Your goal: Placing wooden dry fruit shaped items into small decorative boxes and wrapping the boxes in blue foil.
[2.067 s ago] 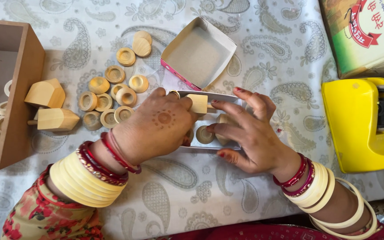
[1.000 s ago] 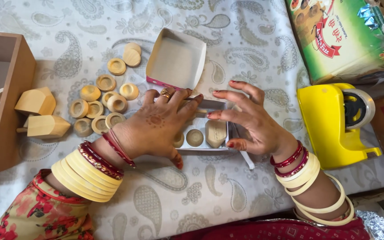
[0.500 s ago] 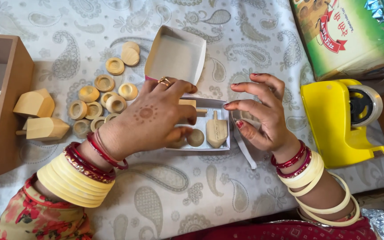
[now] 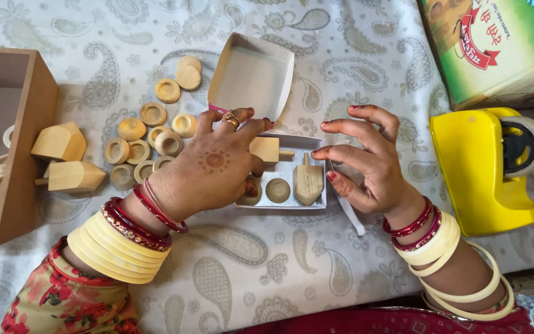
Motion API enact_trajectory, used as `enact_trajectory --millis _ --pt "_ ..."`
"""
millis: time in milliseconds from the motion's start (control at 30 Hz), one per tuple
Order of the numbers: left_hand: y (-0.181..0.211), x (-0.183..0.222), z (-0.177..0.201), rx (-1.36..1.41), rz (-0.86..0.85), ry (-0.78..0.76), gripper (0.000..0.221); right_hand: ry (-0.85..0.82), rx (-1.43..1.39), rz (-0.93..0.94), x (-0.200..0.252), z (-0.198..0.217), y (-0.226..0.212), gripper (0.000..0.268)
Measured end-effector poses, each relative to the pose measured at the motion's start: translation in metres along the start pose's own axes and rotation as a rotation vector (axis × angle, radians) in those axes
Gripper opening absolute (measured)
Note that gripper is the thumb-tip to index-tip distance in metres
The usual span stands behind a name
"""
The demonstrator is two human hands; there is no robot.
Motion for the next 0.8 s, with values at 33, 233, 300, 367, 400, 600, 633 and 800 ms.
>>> enact_trajectory --millis 33,233,300,367,400,600,633,800 --pt "-0.001 0.000 -0.002 0.001 0.030 -0.049 0.023 -0.001 0.002 0.003 0.000 0.000 0.000 0.028" --pt "-0.001 -0.001 -0.001 -0.013 0.040 -0.061 0.013 -0.010 0.013 0.009 0.001 -0.002 0.000 0.028" --pt "-0.001 -0.002 0.000 -0.014 0.039 -0.061 0.011 -0.011 0.014 0.009 0.000 -0.002 -0.001 0.028" --pt "0.001 -0.003 -0.001 -0.071 0.037 -0.112 0.015 -0.021 0.014 0.008 -0.001 -0.002 -0.002 0.029" --pt "0.002 -0.003 0.000 -0.071 0.037 -0.112 0.015 -0.021 0.014 0.008 -0.001 -0.002 -0.002 0.029" --pt "0.015 -0.003 0.012 -0.032 -0.047 0.093 0.019 -0.035 0.021 0.009 0.000 -0.003 -0.002 0.031" --pt "0.017 -0.003 0.010 -0.061 -0.057 0.070 0.018 -0.038 0.023 0.011 -0.001 -0.003 -0.002 0.031" --pt "0.013 -0.005 0.006 -0.034 -0.025 -0.036 0.024 -0.049 0.023 0.015 0.000 -0.004 -0.002 0.031"
Point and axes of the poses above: each hand's wrist, its own x-axis away from the middle knuckle, its own z-axis out of the back of the hand, y = z × x, the point moved 5 cm from there along -x, towards the middle knuckle, and after that the axes turned 7 degrees about y, right-handed, at the moved point
